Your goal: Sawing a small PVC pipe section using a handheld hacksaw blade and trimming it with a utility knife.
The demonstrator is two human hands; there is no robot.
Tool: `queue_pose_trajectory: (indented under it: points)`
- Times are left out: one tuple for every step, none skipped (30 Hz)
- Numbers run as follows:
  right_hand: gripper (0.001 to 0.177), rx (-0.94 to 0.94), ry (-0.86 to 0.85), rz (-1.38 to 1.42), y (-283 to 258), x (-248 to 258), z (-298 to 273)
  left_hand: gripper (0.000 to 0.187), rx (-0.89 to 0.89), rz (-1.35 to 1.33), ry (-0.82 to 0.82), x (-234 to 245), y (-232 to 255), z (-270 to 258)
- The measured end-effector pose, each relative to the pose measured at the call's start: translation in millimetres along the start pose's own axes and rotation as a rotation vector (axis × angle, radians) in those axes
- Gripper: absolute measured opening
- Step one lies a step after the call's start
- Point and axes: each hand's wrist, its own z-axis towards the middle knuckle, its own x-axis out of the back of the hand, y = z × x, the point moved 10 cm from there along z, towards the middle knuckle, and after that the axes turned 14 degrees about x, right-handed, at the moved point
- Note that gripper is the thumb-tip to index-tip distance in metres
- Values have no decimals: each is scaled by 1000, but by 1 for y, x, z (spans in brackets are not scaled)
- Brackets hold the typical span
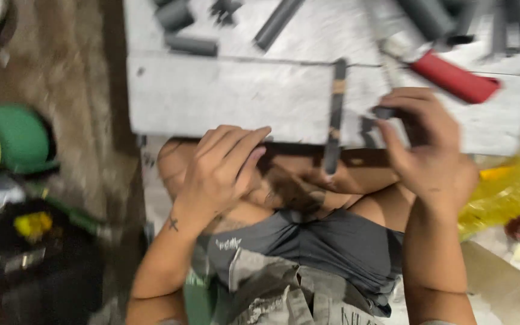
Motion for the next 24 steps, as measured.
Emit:
queue_pose_trajectory:
  points:
    - [13, 1, -24, 43, -3, -1, -7, 18, 44, 21, -2, 1, -7, -18]
    - [14, -32, -13, 14, -2, 3, -14, 20, -27, 84, 6, 3, -3, -36]
    - [14, -64, -2, -15, -2, 10, -20, 23, -99, 146, 10, 6, 4, -55]
    - [14, -51, -9, 12, 1, 7, -23, 23, -80, 170, 14, -4, 3, -79]
    - [14, -20, 34, 72, 4, 9, -25, 27, -53, 209, -38, -21, 1, -102]
    - [14, 4, 84, 118, 6, 15, -31, 34, -40, 237, -91, -40, 0, -123]
    - [14, 12, 84, 131, 7, 14, -34, 34, -33, 251, -88, -52, 0, -148]
    - [16, 22, 101, 160, 7, 16, -36, 47, -33, 334, -287, -85, -3, -176]
    - [18, 32, 118, 188, 8, 18, -39, 63, -34, 414, -487, -116, -8, -208]
    - [18, 38, 113, 200, 7, 18, -40, 63, -21, 421, -484, -115, -26, -219]
    - [16, 33, 144, 227, 8, 21, -42, 66, 21, 281, -547, -116, -42, -232]
    - [14, 33, 178, 251, 10, 24, -42, 71, 58, 144, -601, -117, -60, -243]
    - [14, 45, 176, 260, 12, 28, -45, 71, 64, 153, -591, -91, -78, -232]
    - [12, 42, 186, 274, 14, 33, -52, 48, 165, 457, -388, -50, -108, -215]
    - [11, 39, 196, 288, 17, 39, -58, 31, 263, 755, -175, -4, -133, -200]
    - [11, 44, 203, 292, 20, 42, -64, 31, 259, 763, -172, 11, -131, -199]
    - [14, 28, 208, 285, 25, 45, -69, 37, 536, 718, -27, 49, -148, -200]
    - [17, 12, 218, 273, 30, 49, -75, 58, 799, 657, 124, 85, -165, -205]
    - [17, 15, 230, 270, 30, 50, -73, 58, 786, 661, 127, 54, -152, -206]
    - [14, 17, 237, 280, 29, 51, -72, 58, 657, 484, -24, 3, -131, -205]
    - [13, 20, 244, 289, 28, 51, -72, 60, 524, 307, -171, -46, -107, -207]
    - [13, 27, 249, 289, 27, 52, -72, 60, 519, 311, -165, -48, -112, -213]
    - [13, 20, 268, 294, 28, 54, -74, 56, 455, 321, -403, -72, -115, -225]
    - [13, 11, 281, 304, 29, 55, -75, 53, 394, 326, -641, -95, -114, -246]
